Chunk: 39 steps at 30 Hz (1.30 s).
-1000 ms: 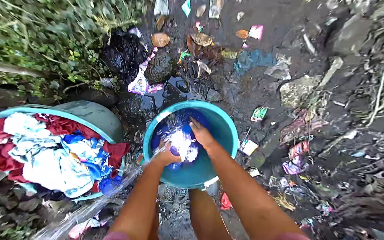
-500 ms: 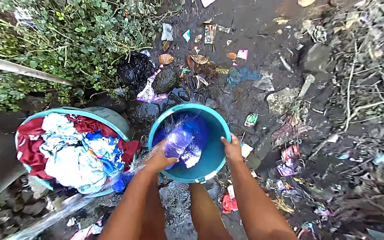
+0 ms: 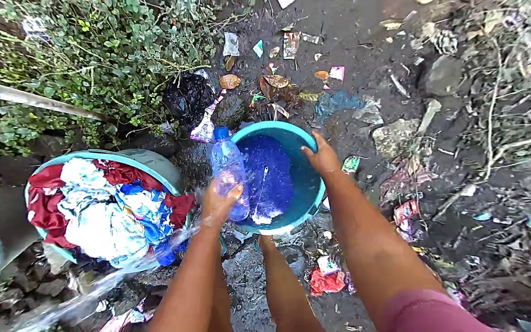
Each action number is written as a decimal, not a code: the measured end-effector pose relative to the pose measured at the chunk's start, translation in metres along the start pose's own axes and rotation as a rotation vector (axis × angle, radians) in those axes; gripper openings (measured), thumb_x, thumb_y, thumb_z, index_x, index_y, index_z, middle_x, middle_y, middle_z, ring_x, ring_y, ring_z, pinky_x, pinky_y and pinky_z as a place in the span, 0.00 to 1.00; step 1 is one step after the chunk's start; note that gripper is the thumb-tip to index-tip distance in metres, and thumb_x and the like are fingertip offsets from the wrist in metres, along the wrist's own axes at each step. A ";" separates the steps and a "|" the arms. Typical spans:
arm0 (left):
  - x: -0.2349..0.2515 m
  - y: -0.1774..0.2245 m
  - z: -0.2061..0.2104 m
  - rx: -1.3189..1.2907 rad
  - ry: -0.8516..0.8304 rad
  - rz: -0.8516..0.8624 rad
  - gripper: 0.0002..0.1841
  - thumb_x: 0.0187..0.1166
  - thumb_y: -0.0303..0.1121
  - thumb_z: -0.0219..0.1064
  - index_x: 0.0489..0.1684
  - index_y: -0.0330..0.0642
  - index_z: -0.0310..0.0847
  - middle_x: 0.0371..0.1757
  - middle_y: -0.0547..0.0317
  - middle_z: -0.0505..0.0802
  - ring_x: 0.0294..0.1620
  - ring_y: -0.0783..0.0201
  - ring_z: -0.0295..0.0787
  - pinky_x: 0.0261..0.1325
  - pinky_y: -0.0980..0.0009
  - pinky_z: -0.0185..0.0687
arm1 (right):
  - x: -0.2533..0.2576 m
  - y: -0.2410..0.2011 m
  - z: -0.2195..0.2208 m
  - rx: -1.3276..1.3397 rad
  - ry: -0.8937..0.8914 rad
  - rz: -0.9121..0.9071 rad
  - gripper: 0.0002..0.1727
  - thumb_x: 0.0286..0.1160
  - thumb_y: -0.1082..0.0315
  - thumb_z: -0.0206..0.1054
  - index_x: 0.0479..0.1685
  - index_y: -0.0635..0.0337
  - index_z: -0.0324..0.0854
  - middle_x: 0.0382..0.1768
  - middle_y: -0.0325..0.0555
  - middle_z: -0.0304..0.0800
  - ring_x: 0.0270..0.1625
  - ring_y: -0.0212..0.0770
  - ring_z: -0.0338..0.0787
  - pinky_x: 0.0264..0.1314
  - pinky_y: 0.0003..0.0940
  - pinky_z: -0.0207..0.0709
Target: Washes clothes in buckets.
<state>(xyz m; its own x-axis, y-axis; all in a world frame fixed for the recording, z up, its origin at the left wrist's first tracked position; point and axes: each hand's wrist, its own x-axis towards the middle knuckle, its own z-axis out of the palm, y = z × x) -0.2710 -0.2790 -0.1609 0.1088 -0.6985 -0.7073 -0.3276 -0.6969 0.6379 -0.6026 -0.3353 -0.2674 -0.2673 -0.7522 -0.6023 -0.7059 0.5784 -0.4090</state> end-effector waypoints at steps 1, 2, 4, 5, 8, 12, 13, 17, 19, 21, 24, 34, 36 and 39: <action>0.004 -0.010 -0.004 0.031 0.024 -0.008 0.39 0.69 0.42 0.80 0.79 0.31 0.71 0.78 0.34 0.78 0.80 0.49 0.74 0.82 0.54 0.70 | -0.016 0.007 0.002 0.040 0.019 0.028 0.39 0.85 0.55 0.66 0.93 0.57 0.56 0.80 0.71 0.73 0.80 0.74 0.75 0.79 0.77 0.64; 0.009 -0.022 -0.008 0.035 0.043 -0.005 0.39 0.68 0.42 0.80 0.79 0.31 0.72 0.84 0.33 0.71 0.84 0.46 0.68 0.85 0.53 0.66 | -0.033 0.016 0.007 0.066 0.042 0.087 0.39 0.86 0.54 0.65 0.92 0.59 0.57 0.79 0.72 0.73 0.79 0.74 0.75 0.78 0.77 0.65; 0.021 -0.046 -0.012 -0.051 0.035 -0.039 0.37 0.71 0.39 0.78 0.79 0.32 0.71 0.87 0.35 0.66 0.85 0.49 0.67 0.84 0.54 0.67 | -0.063 0.032 0.022 0.113 0.084 0.245 0.36 0.88 0.54 0.62 0.90 0.62 0.59 0.77 0.72 0.75 0.79 0.71 0.77 0.80 0.71 0.66; 0.023 -0.054 -0.012 -0.141 0.010 -0.089 0.33 0.75 0.37 0.75 0.78 0.33 0.71 0.84 0.39 0.72 0.80 0.54 0.74 0.80 0.57 0.73 | -0.073 0.038 0.030 0.140 0.097 0.306 0.36 0.89 0.55 0.60 0.89 0.65 0.57 0.76 0.73 0.76 0.78 0.69 0.78 0.80 0.68 0.67; 0.024 -0.064 -0.005 -0.446 -0.049 -0.189 0.22 0.86 0.30 0.63 0.75 0.30 0.70 0.62 0.42 0.87 0.58 0.60 0.87 0.62 0.62 0.85 | -0.083 0.040 0.041 0.182 0.115 0.394 0.34 0.90 0.59 0.59 0.88 0.68 0.57 0.73 0.73 0.79 0.77 0.67 0.80 0.80 0.64 0.68; -0.004 -0.069 0.006 -0.525 0.041 -0.205 0.21 0.87 0.29 0.58 0.75 0.28 0.70 0.61 0.41 0.87 0.56 0.60 0.88 0.61 0.62 0.85 | -0.080 0.018 0.018 0.075 0.052 0.412 0.31 0.89 0.58 0.61 0.87 0.62 0.63 0.72 0.71 0.81 0.77 0.68 0.79 0.80 0.66 0.67; -0.016 -0.074 0.007 -0.562 0.073 -0.198 0.21 0.86 0.29 0.57 0.74 0.27 0.70 0.61 0.42 0.88 0.56 0.61 0.87 0.62 0.62 0.85 | -0.080 0.010 0.013 0.053 0.053 0.385 0.31 0.89 0.58 0.61 0.87 0.61 0.65 0.71 0.71 0.81 0.77 0.69 0.79 0.80 0.67 0.66; -0.052 -0.120 0.002 -0.569 0.017 -0.261 0.27 0.78 0.31 0.63 0.76 0.27 0.68 0.62 0.41 0.88 0.59 0.59 0.87 0.65 0.61 0.85 | -0.085 0.023 0.035 0.034 0.020 0.305 0.29 0.89 0.60 0.60 0.84 0.63 0.65 0.69 0.72 0.82 0.74 0.69 0.82 0.77 0.68 0.70; -0.055 -0.132 0.005 -0.529 -0.041 -0.302 0.27 0.78 0.29 0.64 0.76 0.27 0.69 0.65 0.39 0.87 0.61 0.57 0.87 0.66 0.59 0.84 | -0.084 0.033 0.040 0.012 -0.004 0.296 0.30 0.89 0.60 0.59 0.84 0.68 0.62 0.70 0.73 0.80 0.74 0.68 0.82 0.78 0.64 0.71; -0.056 -0.132 0.009 -0.551 -0.036 -0.329 0.27 0.79 0.29 0.64 0.77 0.27 0.67 0.67 0.39 0.86 0.63 0.57 0.86 0.67 0.60 0.84 | -0.095 0.025 0.033 -0.002 0.019 0.211 0.35 0.88 0.60 0.60 0.88 0.71 0.56 0.79 0.75 0.70 0.83 0.68 0.71 0.87 0.61 0.62; -0.053 -0.128 0.009 -0.598 -0.041 -0.337 0.27 0.80 0.29 0.62 0.78 0.27 0.66 0.67 0.40 0.85 0.62 0.60 0.86 0.67 0.62 0.83 | -0.143 -0.037 0.034 0.102 0.106 -0.101 0.32 0.88 0.64 0.52 0.88 0.73 0.58 0.85 0.73 0.63 0.89 0.67 0.63 0.92 0.60 0.54; -0.051 -0.135 -0.001 -0.627 -0.032 -0.366 0.24 0.80 0.24 0.61 0.75 0.26 0.68 0.65 0.41 0.86 0.60 0.60 0.86 0.66 0.63 0.83 | -0.187 0.005 0.144 -0.105 0.017 -0.112 0.40 0.88 0.50 0.48 0.89 0.77 0.55 0.88 0.76 0.56 0.92 0.71 0.54 0.95 0.61 0.45; -0.047 -0.137 0.005 -0.617 -0.033 -0.341 0.25 0.78 0.24 0.63 0.75 0.26 0.68 0.66 0.40 0.86 0.61 0.60 0.85 0.67 0.63 0.83 | -0.163 0.016 0.140 -0.205 0.028 -0.054 0.40 0.89 0.50 0.47 0.90 0.75 0.54 0.90 0.73 0.55 0.93 0.66 0.55 0.96 0.56 0.46; -0.048 -0.145 0.012 -0.639 -0.019 -0.327 0.29 0.74 0.28 0.66 0.76 0.26 0.66 0.66 0.42 0.85 0.62 0.61 0.85 0.66 0.63 0.83 | -0.137 0.012 0.161 -0.303 -0.066 0.068 0.39 0.91 0.52 0.44 0.92 0.74 0.49 0.92 0.70 0.48 0.96 0.60 0.48 0.98 0.49 0.38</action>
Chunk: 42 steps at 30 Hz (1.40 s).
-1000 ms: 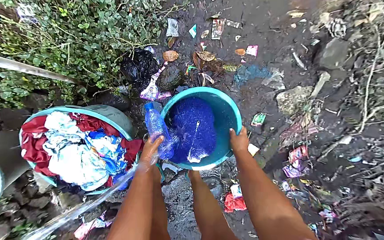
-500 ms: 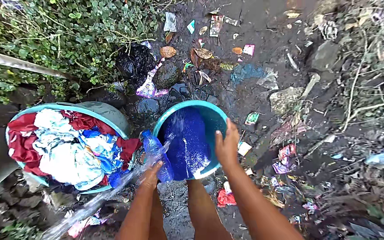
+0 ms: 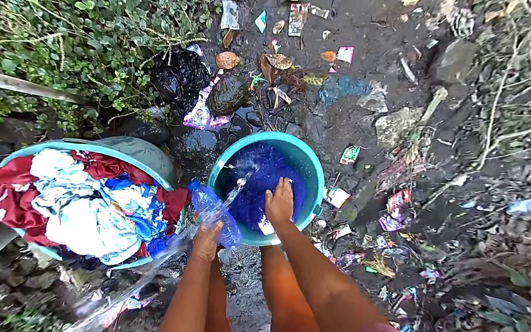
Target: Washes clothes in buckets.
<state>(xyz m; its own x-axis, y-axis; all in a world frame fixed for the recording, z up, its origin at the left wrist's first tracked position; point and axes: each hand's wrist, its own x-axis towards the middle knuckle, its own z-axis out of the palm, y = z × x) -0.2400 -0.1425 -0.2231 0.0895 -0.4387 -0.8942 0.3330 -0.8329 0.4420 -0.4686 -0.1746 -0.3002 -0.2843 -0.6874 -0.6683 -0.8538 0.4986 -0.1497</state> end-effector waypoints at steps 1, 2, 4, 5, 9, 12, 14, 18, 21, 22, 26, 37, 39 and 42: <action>0.001 -0.002 -0.001 0.005 0.006 0.009 0.31 0.72 0.29 0.68 0.76 0.26 0.67 0.66 0.42 0.85 0.62 0.61 0.85 0.66 0.64 0.83 | 0.010 -0.005 0.009 -0.033 -0.060 0.035 0.38 0.92 0.53 0.42 0.92 0.74 0.47 0.93 0.69 0.45 0.97 0.59 0.45 0.98 0.48 0.36; 0.002 -0.003 0.000 0.013 0.008 0.014 0.32 0.72 0.29 0.68 0.76 0.26 0.66 0.67 0.42 0.85 0.62 0.61 0.84 0.67 0.64 0.83 | 0.021 -0.009 0.014 -0.064 -0.114 0.058 0.38 0.93 0.54 0.41 0.92 0.74 0.47 0.94 0.68 0.43 0.97 0.58 0.43 0.98 0.47 0.35; 0.001 0.000 0.002 0.050 0.006 0.017 0.30 0.74 0.28 0.65 0.78 0.26 0.66 0.69 0.42 0.84 0.63 0.62 0.84 0.67 0.64 0.82 | 0.034 -0.009 0.013 -0.083 -0.181 0.060 0.37 0.93 0.54 0.39 0.92 0.75 0.47 0.94 0.67 0.43 0.97 0.57 0.43 0.98 0.47 0.37; -0.006 0.001 0.003 0.080 0.005 0.010 0.29 0.76 0.28 0.64 0.79 0.27 0.65 0.71 0.41 0.83 0.65 0.61 0.84 0.68 0.64 0.82 | 0.030 -0.005 0.009 -0.070 -0.213 0.044 0.38 0.93 0.53 0.39 0.92 0.75 0.46 0.94 0.67 0.41 0.98 0.57 0.42 0.98 0.47 0.37; -0.029 0.016 0.011 0.165 0.025 0.015 0.29 0.81 0.25 0.62 0.84 0.30 0.62 0.82 0.37 0.74 0.77 0.54 0.76 0.77 0.59 0.74 | 0.006 0.023 -0.047 0.124 -0.256 -0.138 0.43 0.91 0.48 0.49 0.93 0.73 0.46 0.93 0.69 0.46 0.96 0.60 0.48 0.98 0.51 0.41; -0.072 0.019 0.012 0.175 0.043 0.022 0.33 0.76 0.26 0.69 0.84 0.32 0.64 0.84 0.36 0.71 0.80 0.51 0.73 0.79 0.57 0.74 | -0.042 0.025 -0.103 0.251 -0.297 -0.214 0.40 0.88 0.50 0.57 0.91 0.69 0.55 0.90 0.66 0.57 0.94 0.58 0.57 0.96 0.51 0.49; -0.104 0.021 0.022 0.162 -0.005 0.025 0.32 0.75 0.25 0.70 0.82 0.33 0.66 0.79 0.38 0.78 0.75 0.53 0.80 0.74 0.57 0.80 | -0.080 0.015 -0.137 0.381 -0.321 -0.349 0.44 0.80 0.53 0.67 0.90 0.70 0.57 0.88 0.67 0.62 0.92 0.59 0.61 0.95 0.54 0.53; -0.182 0.037 0.080 0.225 -0.149 0.069 0.38 0.68 0.25 0.78 0.81 0.30 0.67 0.79 0.38 0.78 0.72 0.58 0.83 0.74 0.62 0.82 | -0.156 -0.013 -0.191 0.723 -0.508 -0.617 0.65 0.58 0.50 0.82 0.91 0.77 0.45 0.87 0.69 0.62 0.89 0.51 0.66 0.92 0.43 0.61; -0.225 0.057 0.111 0.423 -0.302 0.172 0.41 0.68 0.27 0.77 0.82 0.23 0.60 0.75 0.33 0.80 0.77 0.54 0.79 0.81 0.60 0.74 | -0.183 -0.021 -0.230 0.820 -0.425 -0.681 0.65 0.54 0.48 0.83 0.89 0.79 0.50 0.84 0.67 0.68 0.83 0.42 0.75 0.85 0.35 0.69; -0.233 0.067 0.112 0.480 -0.359 0.205 0.40 0.70 0.29 0.76 0.83 0.23 0.60 0.80 0.32 0.76 0.82 0.51 0.73 0.86 0.57 0.68 | -0.184 -0.022 -0.249 0.783 -0.412 -0.685 0.61 0.55 0.48 0.83 0.87 0.78 0.55 0.81 0.65 0.73 0.80 0.40 0.79 0.83 0.35 0.73; -0.260 0.108 0.099 0.483 -0.328 0.384 0.28 0.77 0.29 0.67 0.76 0.24 0.69 0.72 0.35 0.82 0.67 0.53 0.86 0.70 0.59 0.84 | -0.183 -0.016 -0.313 0.555 -0.589 -0.738 0.51 0.54 0.54 0.85 0.81 0.70 0.68 0.70 0.55 0.85 0.71 0.38 0.86 0.77 0.37 0.79; -0.288 0.153 0.061 0.989 -0.478 1.271 0.26 0.93 0.46 0.40 0.62 0.35 0.79 0.41 0.45 0.87 0.40 0.51 0.88 0.42 0.57 0.87 | -0.191 -0.030 -0.348 0.453 -1.171 -0.850 0.50 0.54 0.56 0.85 0.81 0.68 0.68 0.69 0.51 0.85 0.69 0.32 0.85 0.76 0.32 0.78; -0.293 0.151 0.058 1.013 -0.363 1.184 0.25 0.93 0.45 0.43 0.61 0.32 0.79 0.48 0.42 0.91 0.48 0.50 0.93 0.51 0.55 0.90 | -0.193 -0.035 -0.343 0.331 -0.982 -0.933 0.48 0.56 0.56 0.85 0.82 0.65 0.69 0.69 0.53 0.86 0.70 0.39 0.86 0.77 0.40 0.79; -0.302 0.152 0.064 0.982 -0.219 0.761 0.24 0.92 0.42 0.48 0.66 0.28 0.76 0.52 0.38 0.91 0.52 0.45 0.92 0.59 0.47 0.86 | -0.196 -0.041 -0.337 0.052 -0.624 -1.040 0.45 0.62 0.53 0.83 0.83 0.60 0.71 0.68 0.57 0.88 0.68 0.53 0.89 0.72 0.58 0.81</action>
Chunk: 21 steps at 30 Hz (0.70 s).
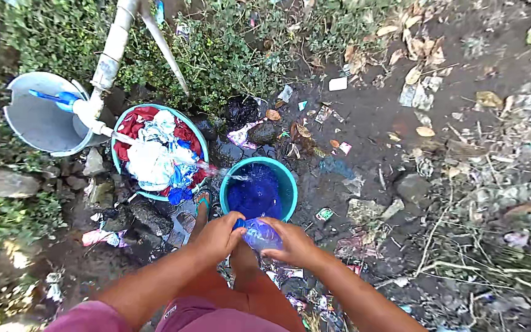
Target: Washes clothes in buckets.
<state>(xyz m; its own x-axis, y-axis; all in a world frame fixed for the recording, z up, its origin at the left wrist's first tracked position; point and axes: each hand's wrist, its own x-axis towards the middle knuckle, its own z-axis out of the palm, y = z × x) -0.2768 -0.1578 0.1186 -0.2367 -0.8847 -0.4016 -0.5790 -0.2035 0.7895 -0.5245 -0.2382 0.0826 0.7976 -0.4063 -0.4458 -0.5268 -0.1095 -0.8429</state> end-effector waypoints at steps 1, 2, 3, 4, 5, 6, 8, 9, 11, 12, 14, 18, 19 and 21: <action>0.003 0.003 0.000 -0.035 -0.033 -0.140 0.24 0.92 0.44 0.49 0.68 0.29 0.76 0.52 0.37 0.91 0.54 0.45 0.91 0.61 0.46 0.84 | 0.003 0.000 0.002 -0.113 0.033 0.018 0.44 0.63 0.52 0.82 0.83 0.58 0.72 0.68 0.58 0.88 0.67 0.57 0.90 0.70 0.60 0.81; 0.005 0.004 0.001 -0.051 -0.062 -0.235 0.25 0.92 0.46 0.50 0.69 0.31 0.75 0.52 0.38 0.90 0.55 0.45 0.90 0.63 0.46 0.83 | 0.004 0.002 0.005 -0.185 0.058 0.036 0.44 0.64 0.51 0.82 0.83 0.57 0.72 0.67 0.58 0.88 0.67 0.59 0.89 0.70 0.61 0.81; 0.006 0.004 0.003 -0.069 -0.081 -0.284 0.25 0.92 0.47 0.52 0.70 0.32 0.75 0.54 0.38 0.90 0.56 0.45 0.90 0.64 0.46 0.82 | 0.004 0.005 0.008 -0.220 0.079 0.046 0.43 0.64 0.52 0.82 0.83 0.56 0.73 0.66 0.59 0.88 0.67 0.60 0.89 0.70 0.62 0.80; 0.007 0.005 0.005 -0.092 -0.089 -0.284 0.25 0.91 0.45 0.55 0.73 0.32 0.73 0.58 0.37 0.89 0.58 0.45 0.89 0.67 0.47 0.81 | 0.004 0.009 0.011 -0.231 0.106 0.042 0.43 0.63 0.52 0.82 0.82 0.56 0.74 0.66 0.59 0.88 0.67 0.60 0.89 0.70 0.62 0.80; 0.005 0.004 0.006 -0.113 -0.093 -0.231 0.25 0.90 0.41 0.57 0.78 0.33 0.70 0.65 0.37 0.88 0.62 0.46 0.89 0.69 0.48 0.81 | 0.003 0.014 0.013 -0.223 0.137 0.025 0.43 0.62 0.53 0.83 0.81 0.57 0.74 0.65 0.59 0.89 0.66 0.60 0.90 0.69 0.62 0.81; 0.003 0.003 0.008 -0.128 -0.101 -0.149 0.27 0.89 0.37 0.58 0.83 0.33 0.66 0.72 0.37 0.85 0.66 0.47 0.88 0.72 0.49 0.81 | 0.002 0.018 0.014 -0.208 0.156 0.007 0.43 0.61 0.53 0.83 0.80 0.58 0.75 0.64 0.59 0.89 0.64 0.60 0.91 0.67 0.62 0.82; -0.001 -0.001 0.007 -0.125 -0.133 -0.023 0.24 0.89 0.31 0.57 0.82 0.32 0.67 0.73 0.36 0.84 0.69 0.45 0.86 0.74 0.48 0.79 | -0.001 0.024 0.017 -0.197 0.182 -0.043 0.42 0.59 0.54 0.84 0.79 0.59 0.76 0.62 0.59 0.90 0.61 0.59 0.92 0.64 0.60 0.84; -0.001 -0.003 0.006 -0.108 -0.154 -0.018 0.23 0.89 0.31 0.57 0.80 0.32 0.68 0.69 0.35 0.86 0.66 0.44 0.88 0.73 0.47 0.80 | -0.002 0.025 0.019 -0.210 0.192 -0.060 0.42 0.59 0.54 0.84 0.78 0.59 0.77 0.60 0.60 0.91 0.60 0.60 0.92 0.63 0.61 0.85; 0.002 -0.006 0.007 -0.067 -0.160 -0.131 0.22 0.91 0.38 0.57 0.75 0.31 0.71 0.56 0.36 0.90 0.55 0.42 0.91 0.64 0.43 0.83 | -0.003 0.026 0.027 -0.275 0.239 -0.068 0.41 0.58 0.55 0.84 0.76 0.60 0.78 0.58 0.60 0.91 0.58 0.62 0.93 0.60 0.62 0.85; 0.005 -0.007 0.009 -0.055 -0.142 -0.228 0.23 0.92 0.42 0.56 0.72 0.31 0.73 0.52 0.36 0.90 0.53 0.41 0.91 0.62 0.43 0.83 | -0.002 0.026 0.031 -0.313 0.270 -0.062 0.40 0.58 0.56 0.84 0.76 0.59 0.79 0.57 0.61 0.92 0.57 0.63 0.93 0.60 0.64 0.85; 0.015 -0.010 0.011 -0.089 -0.114 -0.436 0.26 0.93 0.48 0.51 0.64 0.30 0.78 0.50 0.35 0.90 0.54 0.42 0.89 0.63 0.43 0.81 | 0.001 0.026 0.036 -0.377 0.318 -0.030 0.38 0.59 0.57 0.83 0.75 0.58 0.80 0.58 0.62 0.92 0.58 0.64 0.93 0.61 0.65 0.83; 0.026 -0.039 0.008 -0.487 0.074 -0.719 0.30 0.96 0.50 0.39 0.59 0.31 0.80 0.32 0.52 0.84 0.32 0.58 0.84 0.45 0.59 0.84 | 0.009 0.043 0.034 -0.432 0.350 0.106 0.36 0.64 0.57 0.81 0.76 0.57 0.80 0.64 0.63 0.89 0.65 0.66 0.89 0.69 0.66 0.79; 0.026 -0.046 0.008 -0.628 0.135 -0.780 0.30 0.96 0.50 0.38 0.57 0.33 0.80 0.25 0.59 0.81 0.25 0.64 0.80 0.39 0.65 0.82 | 0.011 0.049 0.029 -0.431 0.331 0.161 0.36 0.66 0.58 0.80 0.78 0.57 0.78 0.65 0.65 0.88 0.66 0.67 0.88 0.69 0.67 0.78; 0.020 -0.058 0.006 -0.808 0.180 -0.848 0.27 0.97 0.50 0.39 0.55 0.35 0.77 0.22 0.64 0.78 0.21 0.68 0.78 0.33 0.71 0.80 | 0.016 0.059 0.020 -0.443 0.259 0.306 0.37 0.68 0.59 0.78 0.81 0.57 0.75 0.67 0.66 0.86 0.68 0.69 0.86 0.71 0.68 0.75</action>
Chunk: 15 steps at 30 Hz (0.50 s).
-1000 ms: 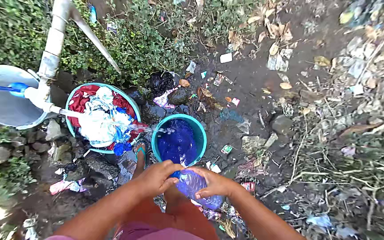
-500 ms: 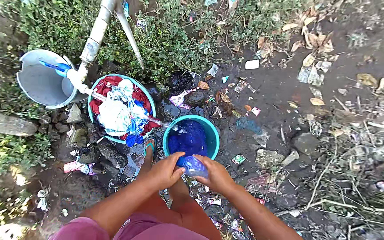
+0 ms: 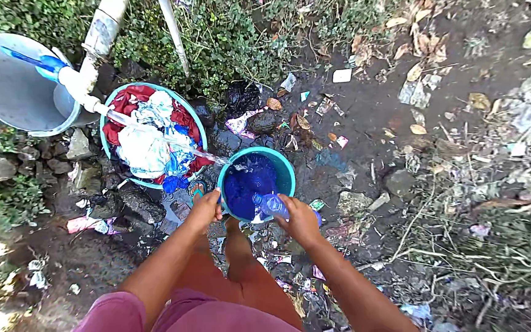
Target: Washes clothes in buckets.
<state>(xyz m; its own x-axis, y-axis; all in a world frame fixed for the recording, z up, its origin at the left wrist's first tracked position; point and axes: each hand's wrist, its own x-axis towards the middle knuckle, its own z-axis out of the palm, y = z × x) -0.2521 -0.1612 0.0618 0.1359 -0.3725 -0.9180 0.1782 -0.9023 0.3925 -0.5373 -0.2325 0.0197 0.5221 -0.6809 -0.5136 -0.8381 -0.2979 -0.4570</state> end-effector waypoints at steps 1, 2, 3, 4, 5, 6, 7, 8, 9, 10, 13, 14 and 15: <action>0.001 -0.004 -0.007 -0.016 -0.005 -0.014 0.26 0.97 0.49 0.40 0.57 0.35 0.77 0.23 0.62 0.79 0.22 0.68 0.79 0.34 0.71 0.81 | 0.005 0.004 -0.001 -0.031 -0.067 0.068 0.38 0.70 0.58 0.77 0.84 0.55 0.72 0.68 0.66 0.85 0.70 0.69 0.85 0.73 0.68 0.73; 0.002 -0.008 -0.013 -0.006 -0.009 -0.016 0.26 0.97 0.49 0.41 0.58 0.34 0.77 0.26 0.61 0.80 0.24 0.67 0.80 0.34 0.71 0.81 | 0.011 0.007 -0.002 -0.065 -0.121 0.127 0.39 0.71 0.58 0.77 0.85 0.53 0.70 0.70 0.66 0.84 0.71 0.69 0.84 0.74 0.68 0.72; 0.003 -0.013 -0.018 0.008 -0.013 -0.010 0.25 0.97 0.48 0.42 0.58 0.34 0.77 0.27 0.61 0.81 0.25 0.67 0.81 0.35 0.72 0.82 | 0.016 0.012 -0.001 -0.093 -0.161 0.174 0.39 0.72 0.58 0.76 0.86 0.52 0.69 0.71 0.65 0.83 0.72 0.68 0.83 0.75 0.68 0.71; 0.002 -0.018 -0.023 0.013 -0.009 -0.002 0.24 0.96 0.47 0.43 0.58 0.34 0.77 0.28 0.60 0.81 0.26 0.68 0.82 0.35 0.72 0.82 | 0.020 0.016 0.001 -0.114 -0.190 0.212 0.40 0.72 0.58 0.76 0.87 0.51 0.68 0.72 0.65 0.82 0.73 0.68 0.82 0.75 0.67 0.71; 0.001 -0.023 -0.027 0.005 -0.001 0.001 0.23 0.96 0.46 0.44 0.58 0.34 0.77 0.29 0.60 0.82 0.26 0.68 0.82 0.36 0.73 0.82 | 0.023 0.019 0.004 -0.125 -0.213 0.244 0.40 0.73 0.58 0.75 0.88 0.51 0.67 0.73 0.66 0.81 0.73 0.68 0.82 0.75 0.67 0.70; 0.000 -0.026 -0.030 -0.007 0.009 0.003 0.22 0.96 0.45 0.44 0.58 0.34 0.76 0.30 0.61 0.82 0.27 0.68 0.82 0.36 0.73 0.82 | 0.026 0.022 0.007 -0.137 -0.230 0.277 0.40 0.73 0.58 0.75 0.88 0.50 0.66 0.73 0.65 0.81 0.74 0.68 0.81 0.75 0.68 0.70; -0.001 -0.030 -0.033 -0.023 0.021 0.001 0.21 0.96 0.44 0.44 0.58 0.35 0.76 0.30 0.61 0.82 0.27 0.69 0.82 0.36 0.73 0.82 | 0.028 0.024 0.009 -0.150 -0.252 0.309 0.40 0.74 0.57 0.75 0.89 0.50 0.65 0.74 0.65 0.80 0.74 0.68 0.81 0.75 0.68 0.70; -0.002 -0.033 -0.036 -0.037 0.028 -0.001 0.21 0.97 0.44 0.44 0.58 0.34 0.75 0.30 0.61 0.82 0.27 0.69 0.82 0.36 0.73 0.81 | 0.029 0.026 0.011 -0.156 -0.274 0.336 0.40 0.74 0.58 0.74 0.89 0.50 0.65 0.74 0.66 0.80 0.75 0.69 0.80 0.75 0.69 0.69; -0.004 -0.036 -0.038 -0.047 0.033 0.000 0.20 0.96 0.43 0.45 0.59 0.34 0.76 0.30 0.60 0.82 0.28 0.69 0.82 0.37 0.73 0.81 | 0.030 0.028 0.014 -0.166 -0.289 0.358 0.40 0.74 0.58 0.74 0.89 0.50 0.65 0.74 0.65 0.80 0.75 0.69 0.80 0.75 0.69 0.69; -0.005 -0.039 -0.041 -0.049 0.034 0.001 0.20 0.96 0.43 0.46 0.59 0.34 0.76 0.31 0.60 0.82 0.29 0.69 0.82 0.38 0.73 0.82 | 0.030 0.029 0.016 -0.177 -0.297 0.375 0.40 0.73 0.58 0.75 0.89 0.50 0.65 0.74 0.65 0.80 0.75 0.69 0.80 0.75 0.69 0.69; -0.005 -0.046 -0.048 -0.053 0.040 -0.005 0.18 0.95 0.42 0.49 0.58 0.34 0.77 0.33 0.60 0.84 0.31 0.69 0.83 0.39 0.74 0.82 | 0.030 0.029 0.018 -0.199 -0.310 0.413 0.41 0.74 0.57 0.74 0.89 0.51 0.65 0.75 0.67 0.79 0.75 0.70 0.80 0.75 0.71 0.68; -0.005 -0.047 -0.049 -0.060 0.042 -0.004 0.18 0.95 0.41 0.50 0.58 0.35 0.77 0.32 0.60 0.84 0.30 0.70 0.83 0.39 0.74 0.81 | 0.030 0.029 0.019 -0.201 -0.306 0.415 0.41 0.74 0.56 0.75 0.89 0.51 0.65 0.74 0.68 0.79 0.74 0.71 0.80 0.74 0.72 0.68; -0.005 -0.049 -0.051 -0.067 0.041 -0.002 0.17 0.95 0.41 0.50 0.58 0.35 0.77 0.32 0.61 0.84 0.30 0.70 0.83 0.39 0.75 0.81 | 0.030 0.029 0.019 -0.209 -0.306 0.418 0.41 0.74 0.56 0.75 0.89 0.51 0.65 0.75 0.68 0.79 0.74 0.71 0.80 0.74 0.72 0.69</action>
<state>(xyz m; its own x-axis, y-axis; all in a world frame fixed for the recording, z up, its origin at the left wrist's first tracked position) -0.2114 -0.1046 0.0498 0.1749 -0.3606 -0.9162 0.2431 -0.8859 0.3951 -0.5431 -0.2486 -0.0229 0.1346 -0.5534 -0.8220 -0.9809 -0.1920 -0.0314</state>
